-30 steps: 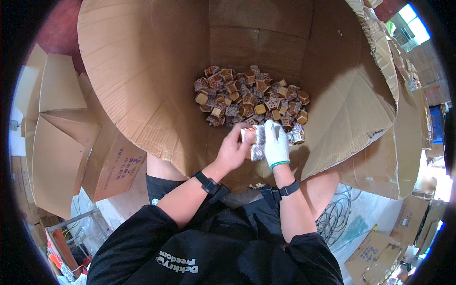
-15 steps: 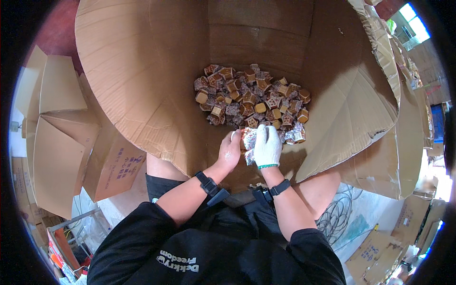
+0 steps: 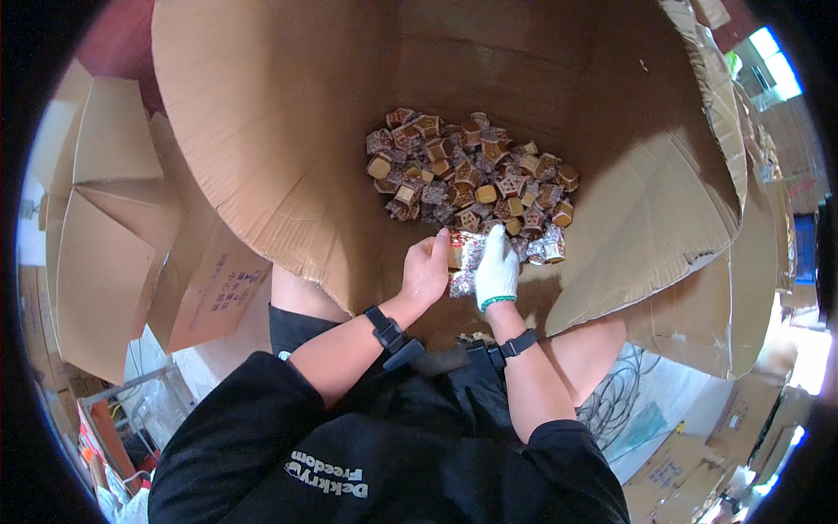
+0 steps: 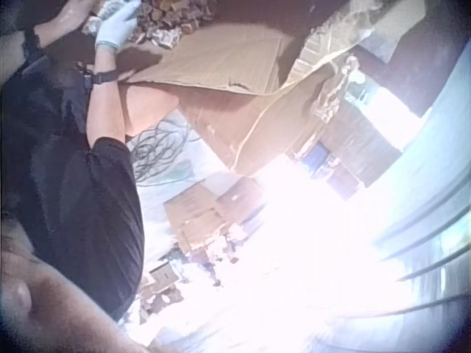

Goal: The recorder is sorting small individual packets from a large cardboard container into smaller batches.

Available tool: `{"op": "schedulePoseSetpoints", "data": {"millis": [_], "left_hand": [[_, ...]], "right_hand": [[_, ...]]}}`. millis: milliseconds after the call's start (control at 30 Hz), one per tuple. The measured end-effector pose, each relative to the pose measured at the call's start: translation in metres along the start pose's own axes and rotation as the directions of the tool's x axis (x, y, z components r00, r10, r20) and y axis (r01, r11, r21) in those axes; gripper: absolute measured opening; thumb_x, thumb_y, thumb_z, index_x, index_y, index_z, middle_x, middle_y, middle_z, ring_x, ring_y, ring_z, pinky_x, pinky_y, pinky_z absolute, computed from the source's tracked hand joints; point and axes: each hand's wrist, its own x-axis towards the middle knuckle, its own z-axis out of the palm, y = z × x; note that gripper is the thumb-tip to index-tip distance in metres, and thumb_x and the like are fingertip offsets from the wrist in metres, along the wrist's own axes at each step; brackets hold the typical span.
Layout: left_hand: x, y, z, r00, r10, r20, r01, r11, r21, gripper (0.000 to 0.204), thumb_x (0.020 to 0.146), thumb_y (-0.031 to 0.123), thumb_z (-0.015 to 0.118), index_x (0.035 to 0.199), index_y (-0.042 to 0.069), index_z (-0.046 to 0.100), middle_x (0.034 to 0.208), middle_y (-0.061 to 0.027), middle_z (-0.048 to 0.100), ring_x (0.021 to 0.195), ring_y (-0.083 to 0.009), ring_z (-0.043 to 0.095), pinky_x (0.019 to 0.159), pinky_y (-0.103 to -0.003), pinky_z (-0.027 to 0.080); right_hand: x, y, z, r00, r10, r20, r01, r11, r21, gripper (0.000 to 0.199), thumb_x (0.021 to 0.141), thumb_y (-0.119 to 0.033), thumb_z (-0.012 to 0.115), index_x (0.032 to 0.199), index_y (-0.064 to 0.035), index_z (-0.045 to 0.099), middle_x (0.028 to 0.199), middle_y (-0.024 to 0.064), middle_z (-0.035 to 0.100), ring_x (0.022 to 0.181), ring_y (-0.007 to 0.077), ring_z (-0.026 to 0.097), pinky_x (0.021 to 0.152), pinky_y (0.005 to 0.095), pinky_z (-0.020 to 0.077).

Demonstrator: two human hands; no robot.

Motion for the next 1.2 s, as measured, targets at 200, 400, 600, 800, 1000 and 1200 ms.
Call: {"op": "schedulePoseSetpoints", "data": {"millis": [200, 400, 600, 800, 1000, 1200], "left_hand": [[-0.003, 0.002, 0.001, 0.967, -0.253, -0.017, 0.251, 0.964, -0.086, 0.059, 0.097, 0.045, 0.047, 0.08, -0.008, 0.067, 0.069, -0.0146, 0.066, 0.067, -0.0199, 0.061, 0.07, -0.037, 0.048], [0.004, -0.017, 0.0, 0.953, -0.302, -0.033, 0.298, 0.949, -0.102, 0.061, 0.094, 0.047, 0.048, 0.081, -0.009, 0.068, 0.07, -0.0163, 0.066, 0.069, -0.0227, 0.063, 0.072, -0.037, 0.049], [-0.002, -0.036, 0.008, 0.836, -0.519, 0.179, 0.549, 0.787, -0.283, 0.063, 0.093, 0.049, 0.048, 0.09, -0.012, 0.066, 0.085, -0.0173, 0.068, 0.068, -0.0248, 0.064, 0.071, -0.037, 0.05], [0.003, -0.024, -0.002, 0.815, -0.514, 0.269, 0.58, 0.714, -0.392, 0.05, 0.096, 0.045, 0.046, 0.098, -0.002, 0.062, 0.084, -0.0111, 0.067, 0.064, -0.0225, 0.068, 0.055, -0.036, 0.057], [0.001, -0.025, 0.004, 0.794, -0.518, 0.317, 0.608, 0.675, -0.418, 0.057, 0.096, 0.05, 0.044, 0.09, -0.003, 0.064, 0.069, -0.0113, 0.065, 0.049, -0.0224, 0.063, 0.04, -0.035, 0.049], [-0.001, -0.021, -0.007, 0.743, -0.542, 0.393, 0.668, 0.642, -0.376, 0.055, 0.097, 0.05, 0.041, 0.092, -0.001, 0.062, 0.066, -0.011, 0.064, 0.045, -0.0232, 0.061, 0.034, -0.037, 0.045]], "right_hand": [[0.004, 0.011, 0.0, 0.997, -0.033, 0.063, 0.033, 0.999, 0.002, 0.06, 0.1, -0.049, 0.042, 0.094, 0.0073, 0.063, 0.089, 0.0237, 0.067, 0.084, 0.0336, 0.062, 0.08, 0.0437, 0.0454], [0.011, 0.032, 0.008, 0.995, -0.042, 0.089, 0.036, 0.997, 0.068, 0.056, 0.1, -0.046, 0.046, 0.086, 0.0061, 0.062, 0.082, 0.0176, 0.066, 0.077, 0.0256, 0.059, 0.074, 0.0408, 0.0455], [0.036, 0.09, 0.005, 0.992, -0.099, 0.08, 0.112, 0.977, -0.184, 0.065, 0.096, -0.053, 0.049, 0.113, 0.0084, 0.062, 0.103, 0.0226, 0.068, 0.092, 0.0331, 0.064, 0.086, 0.0428, 0.0476], [0.027, 0.062, 0.012, 0.956, 0.204, 0.212, -0.263, 0.914, 0.308, 0.068, 0.095, -0.05, 0.055, 0.123, 0.0115, 0.056, 0.11, 0.0132, 0.068, 0.096, 0.0242, 0.063, 0.086, 0.0361, 0.049], [0.056, 0.124, 0.016, 0.888, 0.299, 0.349, -0.441, 0.766, 0.467, 0.058, 0.093, -0.045, 0.061, 0.118, 0.0082, 0.063, 0.107, 0.0083, 0.068, 0.095, 0.0153, 0.061, 0.083, 0.0306, 0.0492], [0.054, 0.111, 0.018, 0.868, 0.316, 0.383, -0.471, 0.769, 0.432, 0.052, 0.093, -0.042, 0.062, 0.116, 0.0047, 0.066, 0.111, 0.0102, 0.068, 0.099, 0.0163, 0.062, 0.087, 0.0302, 0.0482]]}}
